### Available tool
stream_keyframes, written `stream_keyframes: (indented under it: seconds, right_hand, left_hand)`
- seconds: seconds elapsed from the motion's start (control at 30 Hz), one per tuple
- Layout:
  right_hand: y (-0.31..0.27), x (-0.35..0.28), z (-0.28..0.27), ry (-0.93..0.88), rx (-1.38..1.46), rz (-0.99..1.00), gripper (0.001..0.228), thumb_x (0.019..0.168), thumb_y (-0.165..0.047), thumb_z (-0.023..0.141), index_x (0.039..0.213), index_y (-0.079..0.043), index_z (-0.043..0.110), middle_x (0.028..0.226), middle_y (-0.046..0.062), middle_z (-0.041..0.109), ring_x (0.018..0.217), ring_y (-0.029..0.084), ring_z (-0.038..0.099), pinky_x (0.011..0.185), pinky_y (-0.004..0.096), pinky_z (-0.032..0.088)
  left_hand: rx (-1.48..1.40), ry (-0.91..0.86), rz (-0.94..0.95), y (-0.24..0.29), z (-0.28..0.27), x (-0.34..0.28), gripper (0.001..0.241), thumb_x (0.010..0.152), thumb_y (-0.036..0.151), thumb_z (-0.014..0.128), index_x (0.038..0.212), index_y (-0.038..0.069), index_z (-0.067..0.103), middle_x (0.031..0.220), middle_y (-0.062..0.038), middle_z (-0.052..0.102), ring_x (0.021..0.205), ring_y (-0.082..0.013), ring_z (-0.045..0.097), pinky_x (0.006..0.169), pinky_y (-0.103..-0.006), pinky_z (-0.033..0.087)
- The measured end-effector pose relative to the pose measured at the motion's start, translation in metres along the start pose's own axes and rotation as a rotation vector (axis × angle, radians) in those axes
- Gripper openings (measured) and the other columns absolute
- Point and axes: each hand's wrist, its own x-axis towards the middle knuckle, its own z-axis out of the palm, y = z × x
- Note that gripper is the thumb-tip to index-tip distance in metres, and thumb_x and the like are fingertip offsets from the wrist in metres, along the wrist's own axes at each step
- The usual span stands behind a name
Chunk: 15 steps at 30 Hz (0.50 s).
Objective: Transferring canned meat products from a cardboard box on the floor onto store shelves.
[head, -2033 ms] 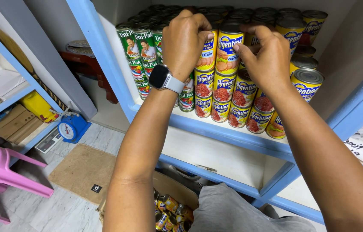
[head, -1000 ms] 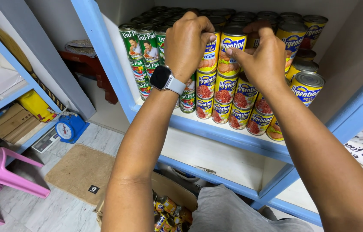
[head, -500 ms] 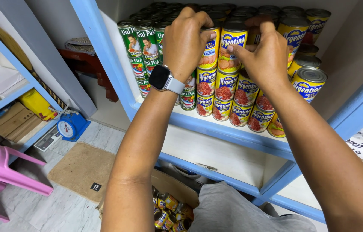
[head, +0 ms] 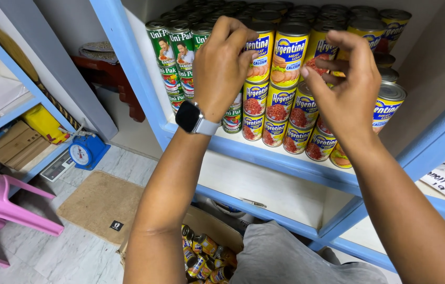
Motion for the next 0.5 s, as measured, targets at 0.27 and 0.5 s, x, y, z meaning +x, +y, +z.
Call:
stream_keyframes:
  seconds: [0.27,0.5]
  right_hand:
    - [-0.026,-0.062,0.003,0.004,-0.047,-0.149,0.041,0.101,0.002,0.082,0.133,0.003,0.056,0.13,0.017,0.064,0.113,0.023,0.072,0.095,0.031,0.063]
    - [-0.006,-0.094,0.009,-0.006,-0.043,-0.03,0.042,0.093,0.001,0.083,0.127,0.003,0.059,0.127,0.017,0.066,0.111,0.023,0.073,0.092,0.033,0.063]
  left_hand:
    - [-0.169,-0.032,-0.17,-0.011,0.02,-0.054,0.03,0.089,0.013,0.081,0.114,0.009,0.065,0.107,-0.006,0.072,0.092,-0.0227,0.076,0.075,-0.0366,0.061]
    - [-0.079,-0.049,-0.316,-0.007,0.042,-0.068,0.034,0.086,0.018,0.082,0.109,0.009,0.058,0.103,-0.007,0.075,0.078,-0.0241,0.075,0.067,-0.0405,0.057]
